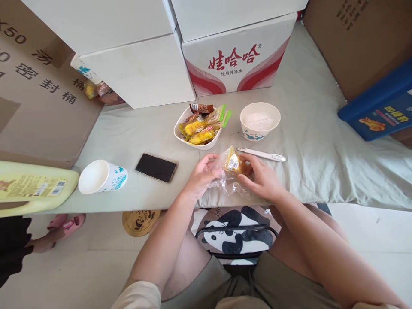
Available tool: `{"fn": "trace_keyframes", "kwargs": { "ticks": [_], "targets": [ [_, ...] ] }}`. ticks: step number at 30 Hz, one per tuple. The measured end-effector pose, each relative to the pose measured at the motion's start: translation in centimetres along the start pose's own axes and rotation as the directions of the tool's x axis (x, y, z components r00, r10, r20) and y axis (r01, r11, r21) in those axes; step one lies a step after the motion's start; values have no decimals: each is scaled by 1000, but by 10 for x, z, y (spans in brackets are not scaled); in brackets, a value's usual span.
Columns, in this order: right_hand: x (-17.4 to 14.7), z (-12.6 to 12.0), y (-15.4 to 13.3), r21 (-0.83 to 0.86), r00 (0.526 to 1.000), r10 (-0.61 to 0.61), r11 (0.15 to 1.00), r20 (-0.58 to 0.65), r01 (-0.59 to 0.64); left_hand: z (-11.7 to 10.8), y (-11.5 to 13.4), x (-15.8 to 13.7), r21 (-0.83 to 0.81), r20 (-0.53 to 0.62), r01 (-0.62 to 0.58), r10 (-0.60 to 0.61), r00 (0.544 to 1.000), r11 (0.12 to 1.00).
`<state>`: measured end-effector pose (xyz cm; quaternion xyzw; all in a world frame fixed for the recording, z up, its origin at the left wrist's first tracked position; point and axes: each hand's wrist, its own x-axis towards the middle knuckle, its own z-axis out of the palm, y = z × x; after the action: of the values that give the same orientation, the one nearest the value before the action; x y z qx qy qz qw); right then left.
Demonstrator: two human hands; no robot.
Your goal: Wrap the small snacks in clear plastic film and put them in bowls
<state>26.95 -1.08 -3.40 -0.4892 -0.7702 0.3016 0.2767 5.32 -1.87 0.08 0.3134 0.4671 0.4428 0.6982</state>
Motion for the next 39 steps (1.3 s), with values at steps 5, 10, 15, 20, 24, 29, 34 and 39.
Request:
{"fn": "trace_keyframes", "kwargs": {
  "ticks": [5,10,15,20,24,29,34,39],
  "targets": [
    [1,2,-1,-10,999,45,999,-31,-45,0,-6,1,116,45,-48,43,998,992],
    [2,-2,-2,-17,1000,29,999,0,-29,1,-5,3,96,-22,1,1,1000,995],
    [2,1,-6,-84,998,11,996,63,-6,2,-4,-2,105,60,21,-28,998,994],
    [2,3,-11,-123,996,-38,991,82,48,-7,-8,-4,51,120,13,-19,993,999],
    [0,4,-13,-112,996,-70,991,48,75,-10,-9,-2,39,50,-9,8,999,999],
    [0,7,-13,-100,993,-80,992,-91,71,-8,-9,0,37,-157,-183,187,970,982],
    [5,14,-17,-200,1000,-22,980,8,24,-13,-10,-3,-30,-79,-90,87,993,996],
    [8,20,-22,-231,995,-67,969,80,84,-20,-13,-7,-173,-92,-65,50,995,983]
  ]
}}
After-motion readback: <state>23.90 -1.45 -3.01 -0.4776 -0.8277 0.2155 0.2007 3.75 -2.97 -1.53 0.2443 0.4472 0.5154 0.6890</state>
